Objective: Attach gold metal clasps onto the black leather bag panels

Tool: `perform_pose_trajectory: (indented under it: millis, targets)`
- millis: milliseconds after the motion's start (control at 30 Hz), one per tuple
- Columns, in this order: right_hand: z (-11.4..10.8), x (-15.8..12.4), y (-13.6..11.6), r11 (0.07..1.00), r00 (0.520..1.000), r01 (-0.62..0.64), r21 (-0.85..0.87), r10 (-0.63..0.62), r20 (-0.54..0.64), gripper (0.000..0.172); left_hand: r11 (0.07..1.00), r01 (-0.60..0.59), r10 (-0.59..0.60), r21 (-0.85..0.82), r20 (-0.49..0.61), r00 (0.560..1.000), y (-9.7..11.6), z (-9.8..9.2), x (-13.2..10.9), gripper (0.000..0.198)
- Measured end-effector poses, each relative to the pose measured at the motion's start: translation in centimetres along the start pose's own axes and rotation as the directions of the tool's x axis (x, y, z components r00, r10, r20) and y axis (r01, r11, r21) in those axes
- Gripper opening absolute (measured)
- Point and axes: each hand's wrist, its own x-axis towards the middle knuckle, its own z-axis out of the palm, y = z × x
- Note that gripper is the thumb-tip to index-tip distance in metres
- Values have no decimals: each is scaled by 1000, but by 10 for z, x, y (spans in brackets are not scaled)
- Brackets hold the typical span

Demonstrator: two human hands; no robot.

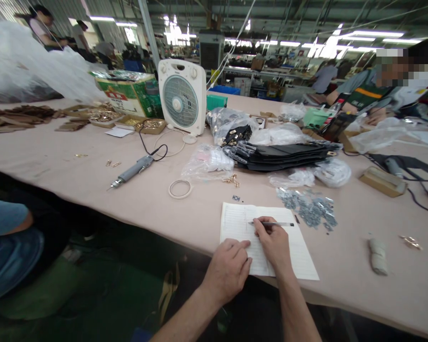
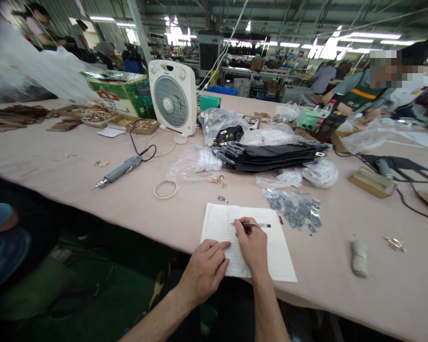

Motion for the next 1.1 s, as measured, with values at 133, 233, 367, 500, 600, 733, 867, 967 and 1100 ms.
perform_pose_trajectory:
  millis: [133,233,367,500,600,733,867,967,1100]
  targets:
    - [0,-2,1,1000,1000,13,2,-13,-8,40,1000,-1,1,1,-10,1000,1,1,0,9]
    - [0,-3,1,1000,1000,24,-6,-24,-18,40,1000,3,-3,-1,-1,1000,1,0,0,9]
    - [1,-3,1,999,999,39,-23,-39,-21,41,1000,16,-16,-6,9,1000,1,1,0,8]
    - [1,-3,2,999,999,48,-27,-48,-21,41,1000,11,-11,-3,9,1000,1,1,0,9]
    - [1,-3,1,998,998,54,-40,-55,-19,40,1000,8,-8,-1,0,1000,1,1,0,9]
    - [0,-3,-1,998,999,46,-34,-47,-20,41,1000,6,-6,-4,-4,1000,1,1,0,9]
    - [0,-3,-1,999,999,33,-34,-34,-18,41,1000,12,-12,-4,2,1000,1,0,0,8]
    - [0,-3,0,999,999,29,-38,-30,-20,40,1000,14,-14,-5,2,1000,1,0,0,8]
    - [0,-3,-1,999,999,28,-43,-29,-18,42,1000,13,-13,-6,-6,1000,3,-1,1,9]
